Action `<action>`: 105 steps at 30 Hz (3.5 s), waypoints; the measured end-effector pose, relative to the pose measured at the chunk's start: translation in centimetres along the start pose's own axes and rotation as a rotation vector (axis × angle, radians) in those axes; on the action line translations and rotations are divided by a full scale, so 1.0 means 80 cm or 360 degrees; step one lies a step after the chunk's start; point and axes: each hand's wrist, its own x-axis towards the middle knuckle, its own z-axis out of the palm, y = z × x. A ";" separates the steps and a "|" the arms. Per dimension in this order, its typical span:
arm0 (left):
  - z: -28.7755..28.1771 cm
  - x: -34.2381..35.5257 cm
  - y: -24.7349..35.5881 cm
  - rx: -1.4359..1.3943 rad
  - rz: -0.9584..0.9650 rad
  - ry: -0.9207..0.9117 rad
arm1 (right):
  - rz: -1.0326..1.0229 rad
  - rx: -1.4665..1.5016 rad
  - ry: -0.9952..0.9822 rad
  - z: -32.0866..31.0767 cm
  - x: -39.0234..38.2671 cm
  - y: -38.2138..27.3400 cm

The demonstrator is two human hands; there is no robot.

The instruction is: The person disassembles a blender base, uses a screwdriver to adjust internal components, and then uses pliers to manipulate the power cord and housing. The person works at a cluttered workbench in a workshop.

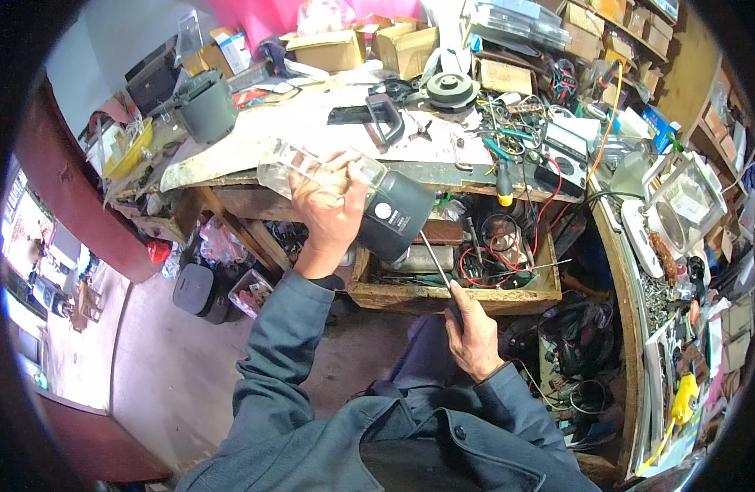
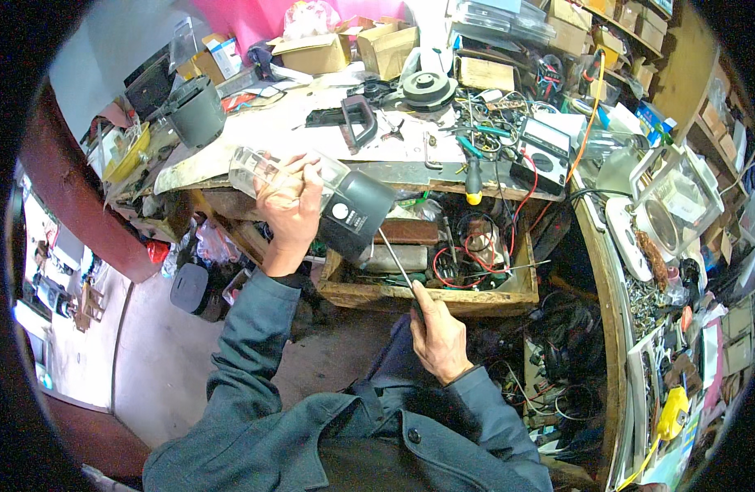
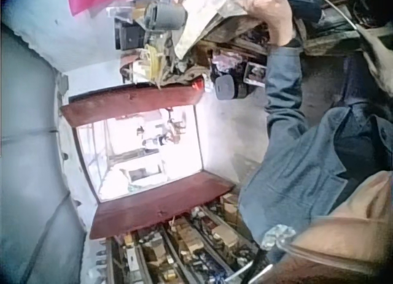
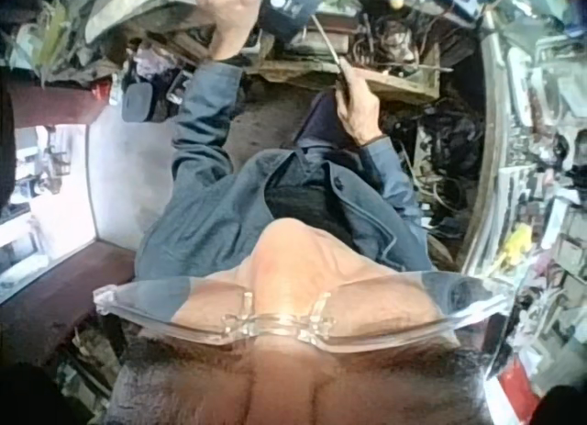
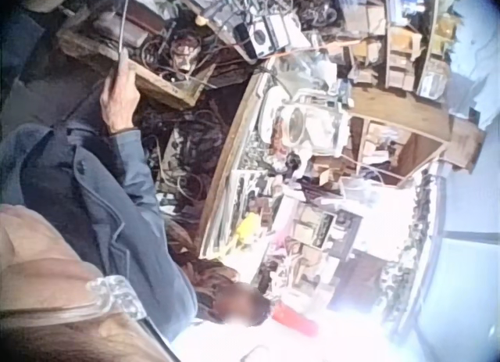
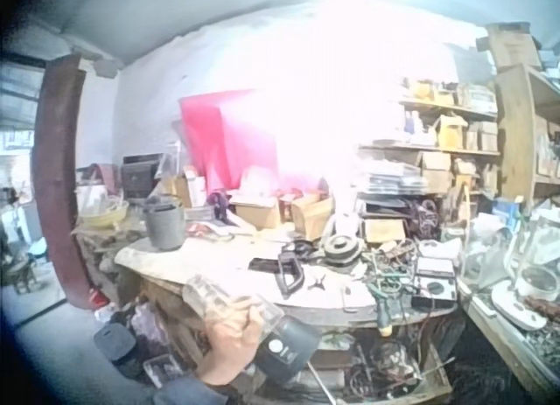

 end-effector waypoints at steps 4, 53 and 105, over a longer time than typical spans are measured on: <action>0.004 -0.007 0.002 0.0045 -0.0040 0.0037 | 0.0105 0.0138 0.0018 0.010 -0.005 -0.007; 0.028 0.102 -0.179 -0.0944 -0.0808 -0.0314 | 0.0099 -0.0314 0.0149 -0.061 0.079 0.050; 0.028 0.092 -0.232 -0.1162 -0.0909 -0.0013 | 0.0481 -0.0762 -0.0375 -0.038 0.092 0.060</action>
